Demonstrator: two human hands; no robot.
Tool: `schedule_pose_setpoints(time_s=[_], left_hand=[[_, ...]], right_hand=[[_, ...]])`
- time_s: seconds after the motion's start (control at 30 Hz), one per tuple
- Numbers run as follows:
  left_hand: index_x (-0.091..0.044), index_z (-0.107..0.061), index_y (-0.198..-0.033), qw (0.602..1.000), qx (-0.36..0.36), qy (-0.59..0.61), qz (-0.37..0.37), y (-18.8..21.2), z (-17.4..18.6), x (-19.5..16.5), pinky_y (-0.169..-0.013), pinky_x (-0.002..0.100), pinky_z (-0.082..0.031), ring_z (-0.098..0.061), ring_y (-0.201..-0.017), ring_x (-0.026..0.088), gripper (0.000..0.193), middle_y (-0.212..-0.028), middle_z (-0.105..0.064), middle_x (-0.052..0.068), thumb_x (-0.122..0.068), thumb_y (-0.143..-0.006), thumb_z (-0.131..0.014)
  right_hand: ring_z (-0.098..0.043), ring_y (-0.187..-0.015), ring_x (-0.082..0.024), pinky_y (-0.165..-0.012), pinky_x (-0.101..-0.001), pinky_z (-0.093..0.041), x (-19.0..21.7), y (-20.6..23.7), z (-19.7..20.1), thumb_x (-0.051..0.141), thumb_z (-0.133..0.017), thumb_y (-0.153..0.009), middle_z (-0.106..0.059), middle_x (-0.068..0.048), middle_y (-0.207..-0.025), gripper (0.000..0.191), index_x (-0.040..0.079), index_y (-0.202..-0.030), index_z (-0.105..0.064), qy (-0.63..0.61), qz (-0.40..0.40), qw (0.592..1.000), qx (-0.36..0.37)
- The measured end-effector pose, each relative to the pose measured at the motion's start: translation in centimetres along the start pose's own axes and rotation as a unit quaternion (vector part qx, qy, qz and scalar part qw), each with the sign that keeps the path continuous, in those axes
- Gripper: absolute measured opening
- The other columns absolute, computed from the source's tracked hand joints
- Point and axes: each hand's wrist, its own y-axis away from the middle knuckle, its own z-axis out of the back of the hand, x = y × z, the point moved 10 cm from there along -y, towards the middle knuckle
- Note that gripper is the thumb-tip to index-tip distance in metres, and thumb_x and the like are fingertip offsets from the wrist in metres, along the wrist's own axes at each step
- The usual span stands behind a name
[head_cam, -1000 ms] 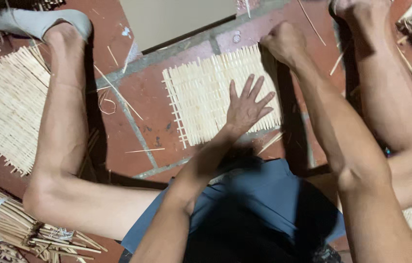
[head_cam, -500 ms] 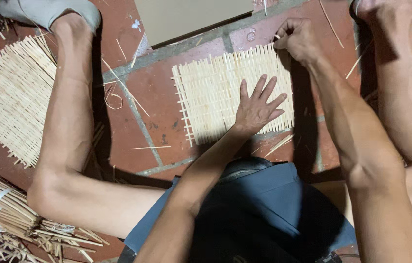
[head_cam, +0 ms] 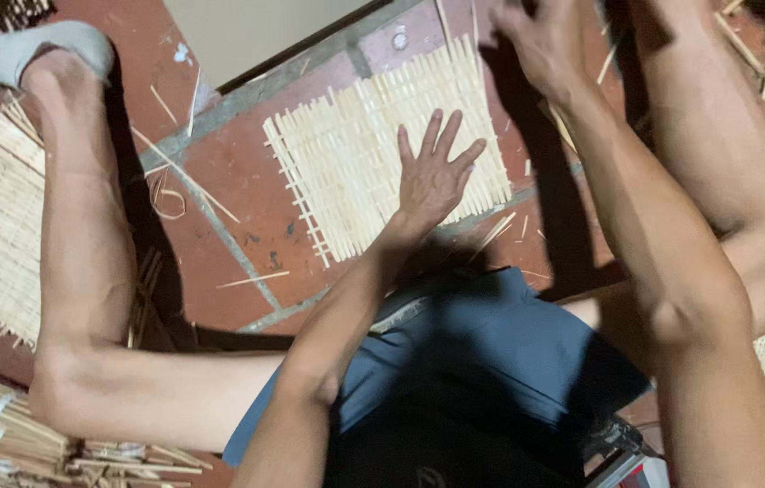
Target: The person weaves thin bamboo strips into a rectangular mat on a tiled floor. They use a small wooden tool to press the strips into place, then apply glue with a roller to a cardboard backing and attach the mat to it.
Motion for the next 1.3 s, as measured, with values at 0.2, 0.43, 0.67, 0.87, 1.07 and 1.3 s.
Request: schedule_pose_setpoints(time_s=[0.2, 0.43, 0.67, 0.87, 1.07, 1.3], left_hand=[[-0.026, -0.049, -0.157, 1.000, 0.003, -0.004, 0.000, 0.6, 0.4, 1.3, -0.129, 0.068, -0.012, -0.020, -0.162, 0.032, 0.060, -0.171, -0.028, 0.006, -0.031, -0.100, -0.068], [-0.027, -0.041, -0.156, 0.999, 0.044, 0.011, -0.019, 0.6, 1.7, 1.2, -0.125, 0.068, -0.010, -0.012, -0.157, 0.037, 0.078, -0.169, -0.019, 0.011, -0.057, -0.090, -0.069], [-0.039, -0.046, -0.151, 0.997, 0.077, 0.007, -0.010, 0.7, 2.0, 0.6, -0.124, 0.068, -0.009, -0.009, -0.156, 0.039, 0.064, -0.168, -0.018, 0.014, -0.055, -0.092, -0.065], [-0.021, -0.049, -0.153, 0.994, -0.044, 0.097, -0.018, 0.8, 5.3, 2.5, -0.128, 0.062, -0.016, -0.021, -0.159, 0.038, 0.059, -0.169, -0.027, 0.016, -0.036, -0.099, -0.070], [-0.001, -0.050, -0.149, 0.991, -0.082, 0.078, 0.069, 7.8, 10.7, 12.3, -0.130, 0.056, -0.024, -0.031, -0.157, 0.036, 0.057, -0.163, -0.041, 0.019, -0.016, -0.098, -0.069], [-0.005, -0.053, -0.149, 0.998, -0.021, 0.054, 0.032, 9.3, 9.0, 14.1, -0.128, 0.057, -0.020, -0.029, -0.155, 0.036, 0.057, -0.164, -0.038, 0.017, -0.026, -0.099, -0.071]], right_hand=[[-0.068, -0.062, -0.027, -0.056, -0.0477, -0.057, -7.8, 10.7, 0.5, 0.023, -0.070, -0.099, -0.074, -0.019, -0.096, 0.021, 0.004, -0.109, -0.072, 0.095, -0.282, 0.948, 0.115], [-0.071, -0.073, -0.032, -0.068, -0.0472, -0.054, -6.9, 11.7, -4.0, 0.030, -0.088, -0.084, -0.074, -0.025, -0.085, 0.041, -0.004, -0.101, -0.073, 0.266, -0.129, 0.945, 0.142], [-0.073, -0.077, -0.028, -0.073, -0.0412, -0.056, -8.1, 14.7, -2.3, 0.023, -0.076, -0.092, -0.077, -0.016, -0.091, 0.023, 0.007, -0.108, -0.077, 0.167, -0.167, 0.963, 0.130], [-0.073, -0.080, -0.031, -0.074, -0.0431, -0.055, -6.8, 15.0, -3.4, 0.023, -0.069, -0.097, -0.075, -0.019, -0.089, 0.022, 0.005, -0.107, -0.077, 0.191, -0.162, 0.959, 0.137], [-0.073, -0.084, -0.030, -0.077, -0.0432, -0.057, -3.4, 12.2, -7.2, 0.018, -0.069, -0.096, -0.076, -0.019, -0.096, 0.020, 0.003, -0.107, -0.077, 0.164, -0.068, 0.977, 0.121], [-0.073, -0.082, -0.030, -0.071, -0.0425, -0.059, -1.9, 12.3, -11.2, 0.019, -0.066, -0.104, -0.075, -0.020, -0.098, 0.023, 0.000, -0.113, -0.074, 0.162, -0.068, 0.965, 0.196]])
